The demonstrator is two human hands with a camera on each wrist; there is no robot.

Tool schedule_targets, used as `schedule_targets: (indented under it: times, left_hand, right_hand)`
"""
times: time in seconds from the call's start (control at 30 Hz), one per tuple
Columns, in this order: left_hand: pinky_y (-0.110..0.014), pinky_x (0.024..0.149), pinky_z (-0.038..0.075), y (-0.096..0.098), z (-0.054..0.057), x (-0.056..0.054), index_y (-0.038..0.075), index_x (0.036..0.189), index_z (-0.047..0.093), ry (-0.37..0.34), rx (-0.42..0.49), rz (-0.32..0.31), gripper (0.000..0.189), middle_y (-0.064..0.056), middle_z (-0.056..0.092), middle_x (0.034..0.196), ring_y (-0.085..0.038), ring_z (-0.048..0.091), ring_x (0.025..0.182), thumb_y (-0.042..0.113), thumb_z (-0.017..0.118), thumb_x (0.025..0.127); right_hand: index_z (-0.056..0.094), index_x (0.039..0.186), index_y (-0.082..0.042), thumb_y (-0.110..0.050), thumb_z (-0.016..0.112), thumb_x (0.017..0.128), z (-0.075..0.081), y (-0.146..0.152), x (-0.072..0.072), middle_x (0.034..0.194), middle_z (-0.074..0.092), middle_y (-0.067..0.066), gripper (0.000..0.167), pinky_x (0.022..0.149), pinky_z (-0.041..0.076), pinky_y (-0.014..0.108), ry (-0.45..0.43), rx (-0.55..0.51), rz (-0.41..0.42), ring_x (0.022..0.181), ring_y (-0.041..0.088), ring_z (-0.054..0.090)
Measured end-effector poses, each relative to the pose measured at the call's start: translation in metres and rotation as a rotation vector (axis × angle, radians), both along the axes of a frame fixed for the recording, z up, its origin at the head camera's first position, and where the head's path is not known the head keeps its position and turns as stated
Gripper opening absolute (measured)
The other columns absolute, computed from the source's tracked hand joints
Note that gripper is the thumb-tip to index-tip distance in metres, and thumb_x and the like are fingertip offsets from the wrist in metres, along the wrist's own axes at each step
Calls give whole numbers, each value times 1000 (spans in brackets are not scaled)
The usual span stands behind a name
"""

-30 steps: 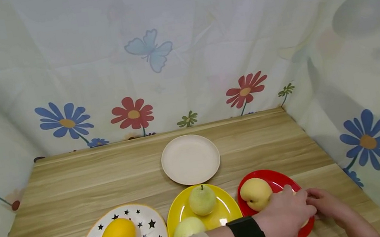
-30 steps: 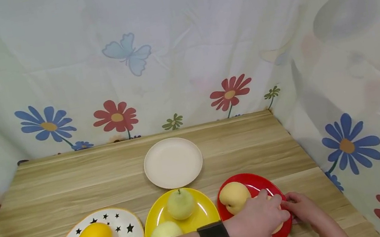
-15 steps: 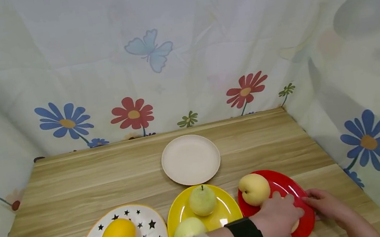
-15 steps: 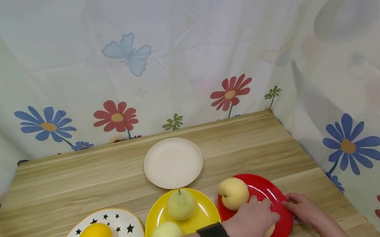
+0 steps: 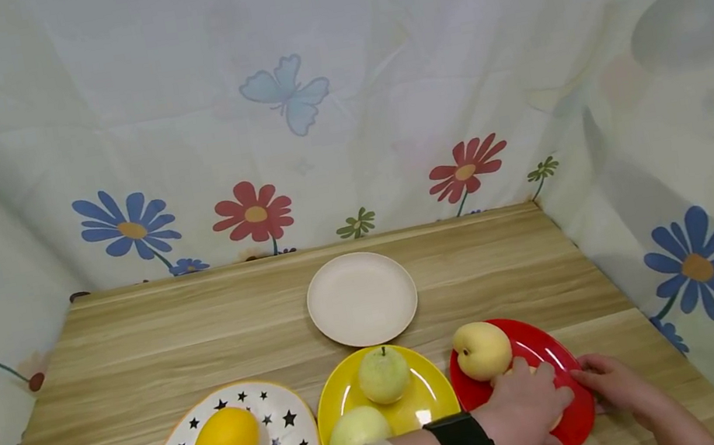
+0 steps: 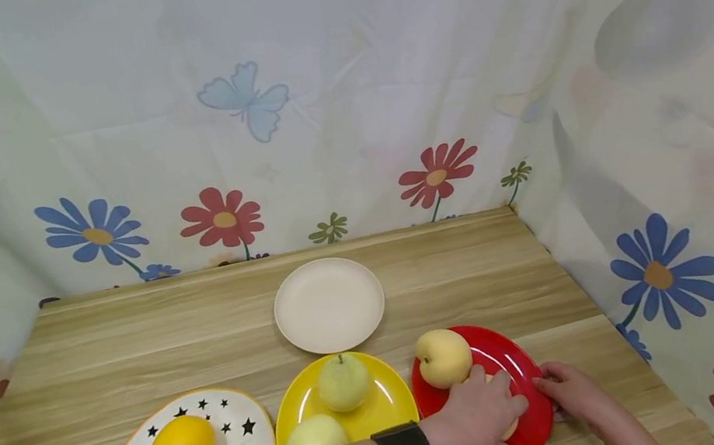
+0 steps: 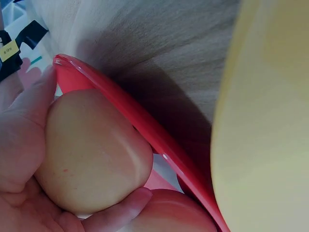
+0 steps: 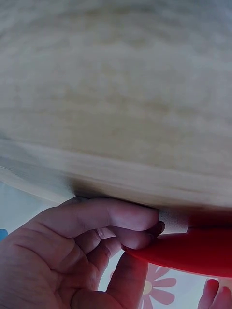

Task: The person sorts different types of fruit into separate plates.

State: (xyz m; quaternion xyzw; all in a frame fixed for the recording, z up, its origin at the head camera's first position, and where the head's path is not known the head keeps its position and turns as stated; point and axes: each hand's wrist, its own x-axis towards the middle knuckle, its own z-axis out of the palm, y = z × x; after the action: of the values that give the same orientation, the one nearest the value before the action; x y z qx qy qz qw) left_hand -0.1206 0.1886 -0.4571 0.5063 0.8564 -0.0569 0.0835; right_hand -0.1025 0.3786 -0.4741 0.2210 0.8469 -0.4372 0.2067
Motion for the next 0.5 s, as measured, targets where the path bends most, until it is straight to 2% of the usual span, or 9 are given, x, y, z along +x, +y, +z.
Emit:
schedule_targets:
  times: [0.17,0.5]
  left_hand:
    - [-25,71,52,-2,-2,0,42,125,43,19,49,-3,59,13,42,122,-10,41,99,63,66,75]
    - [-20,68,49,-3,1,1,40,129,35,6,77,44,72,14,40,118,-7,40,98,61,72,71]
  right_hand:
    - [47,122,13,-12,49,97,-1,1,1,93,64,9,35,69,57,33,9,4,2,74,17,60]
    - [47,123,12,-13,48,98,-1,1,1,94,63,9,36,68,57,33,15,4,10,75,17,58]
